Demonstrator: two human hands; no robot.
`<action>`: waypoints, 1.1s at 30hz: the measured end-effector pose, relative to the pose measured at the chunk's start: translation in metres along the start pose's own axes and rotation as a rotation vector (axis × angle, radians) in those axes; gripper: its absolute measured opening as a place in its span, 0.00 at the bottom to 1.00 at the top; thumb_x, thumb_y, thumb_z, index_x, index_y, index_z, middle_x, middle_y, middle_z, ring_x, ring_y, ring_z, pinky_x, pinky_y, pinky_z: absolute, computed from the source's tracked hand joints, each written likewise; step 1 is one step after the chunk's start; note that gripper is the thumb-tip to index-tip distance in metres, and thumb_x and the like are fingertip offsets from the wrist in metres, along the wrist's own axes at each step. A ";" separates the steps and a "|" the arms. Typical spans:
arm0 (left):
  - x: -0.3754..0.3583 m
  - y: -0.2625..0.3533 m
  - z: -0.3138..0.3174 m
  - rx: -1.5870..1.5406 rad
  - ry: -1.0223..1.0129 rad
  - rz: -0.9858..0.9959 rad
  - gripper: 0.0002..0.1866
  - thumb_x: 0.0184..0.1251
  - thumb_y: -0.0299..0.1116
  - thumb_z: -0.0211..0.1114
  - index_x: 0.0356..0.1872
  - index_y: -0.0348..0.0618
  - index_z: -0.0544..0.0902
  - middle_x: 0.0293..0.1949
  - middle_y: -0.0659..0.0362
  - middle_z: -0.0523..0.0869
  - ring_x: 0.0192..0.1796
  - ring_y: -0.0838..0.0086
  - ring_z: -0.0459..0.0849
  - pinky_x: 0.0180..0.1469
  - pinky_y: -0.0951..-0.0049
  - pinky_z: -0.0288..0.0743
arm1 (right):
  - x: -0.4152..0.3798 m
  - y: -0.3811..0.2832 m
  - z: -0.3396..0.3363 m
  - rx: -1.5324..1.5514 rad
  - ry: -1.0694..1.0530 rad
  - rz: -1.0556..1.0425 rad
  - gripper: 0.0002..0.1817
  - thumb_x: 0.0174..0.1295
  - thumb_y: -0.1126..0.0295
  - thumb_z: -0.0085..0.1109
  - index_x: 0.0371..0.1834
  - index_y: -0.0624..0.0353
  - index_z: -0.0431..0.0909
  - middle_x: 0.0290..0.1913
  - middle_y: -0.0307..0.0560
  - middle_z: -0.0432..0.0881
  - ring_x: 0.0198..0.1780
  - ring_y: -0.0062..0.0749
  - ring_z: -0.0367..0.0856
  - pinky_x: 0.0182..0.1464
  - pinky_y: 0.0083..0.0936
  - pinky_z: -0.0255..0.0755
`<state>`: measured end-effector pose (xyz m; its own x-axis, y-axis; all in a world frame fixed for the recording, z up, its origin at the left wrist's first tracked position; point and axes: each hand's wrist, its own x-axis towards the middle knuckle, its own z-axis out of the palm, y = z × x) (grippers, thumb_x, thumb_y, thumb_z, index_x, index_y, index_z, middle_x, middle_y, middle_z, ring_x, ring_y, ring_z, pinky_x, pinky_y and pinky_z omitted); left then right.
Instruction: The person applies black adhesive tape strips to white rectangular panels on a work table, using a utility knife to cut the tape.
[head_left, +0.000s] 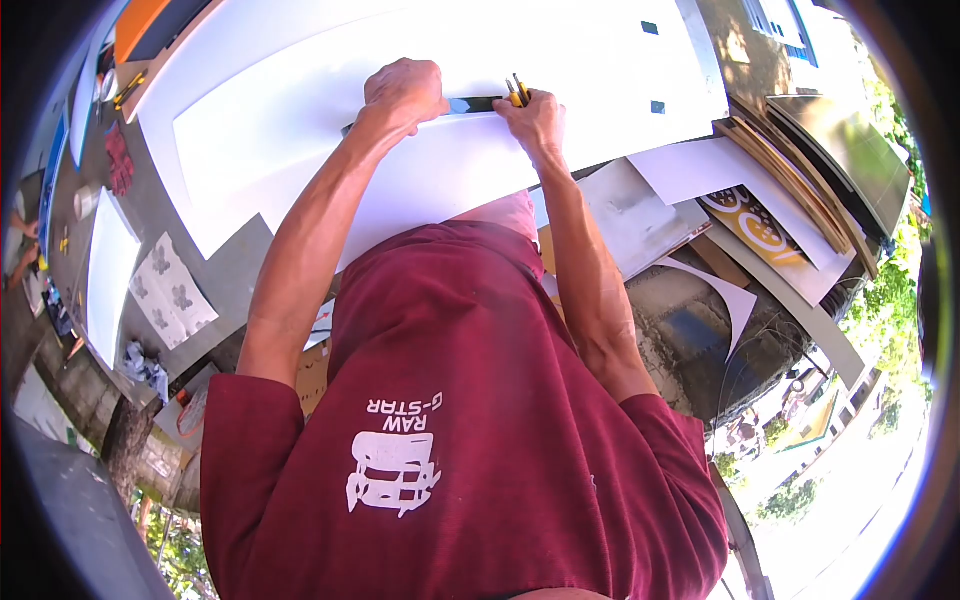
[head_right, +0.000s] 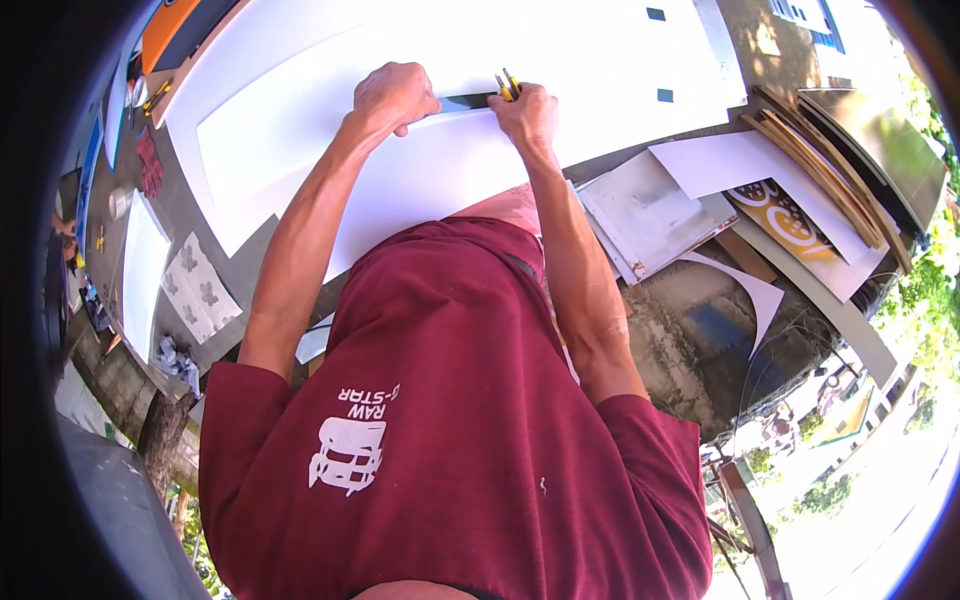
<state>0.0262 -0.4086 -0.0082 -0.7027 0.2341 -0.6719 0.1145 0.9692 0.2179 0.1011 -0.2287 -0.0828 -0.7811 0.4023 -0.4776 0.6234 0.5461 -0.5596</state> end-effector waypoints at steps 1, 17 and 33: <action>0.000 0.000 0.000 0.002 0.000 0.001 0.10 0.60 0.39 0.69 0.37 0.45 0.92 0.22 0.59 0.88 0.17 0.71 0.85 0.38 0.66 0.82 | -0.001 -0.001 0.000 -0.002 -0.006 0.007 0.21 0.56 0.57 0.74 0.39 0.66 0.88 0.31 0.59 0.88 0.33 0.44 0.89 0.40 0.39 0.82; 0.000 0.006 -0.001 0.016 0.016 0.019 0.08 0.60 0.36 0.67 0.32 0.45 0.90 0.20 0.59 0.87 0.18 0.71 0.85 0.37 0.67 0.82 | -0.003 -0.002 0.008 -0.071 0.081 -0.081 0.20 0.56 0.59 0.74 0.39 0.68 0.87 0.28 0.56 0.87 0.27 0.38 0.86 0.33 0.35 0.81; -0.004 0.005 0.000 -0.008 0.018 0.002 0.06 0.58 0.31 0.67 0.29 0.42 0.89 0.20 0.57 0.86 0.25 0.67 0.88 0.36 0.66 0.83 | 0.001 -0.009 -0.004 -0.184 0.010 -0.079 0.26 0.52 0.51 0.77 0.36 0.69 0.87 0.27 0.56 0.86 0.27 0.40 0.86 0.33 0.36 0.81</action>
<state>0.0295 -0.4044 -0.0046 -0.7151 0.2347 -0.6585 0.1106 0.9681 0.2250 0.0945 -0.2306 -0.0752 -0.8281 0.3598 -0.4300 0.5440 0.7010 -0.4611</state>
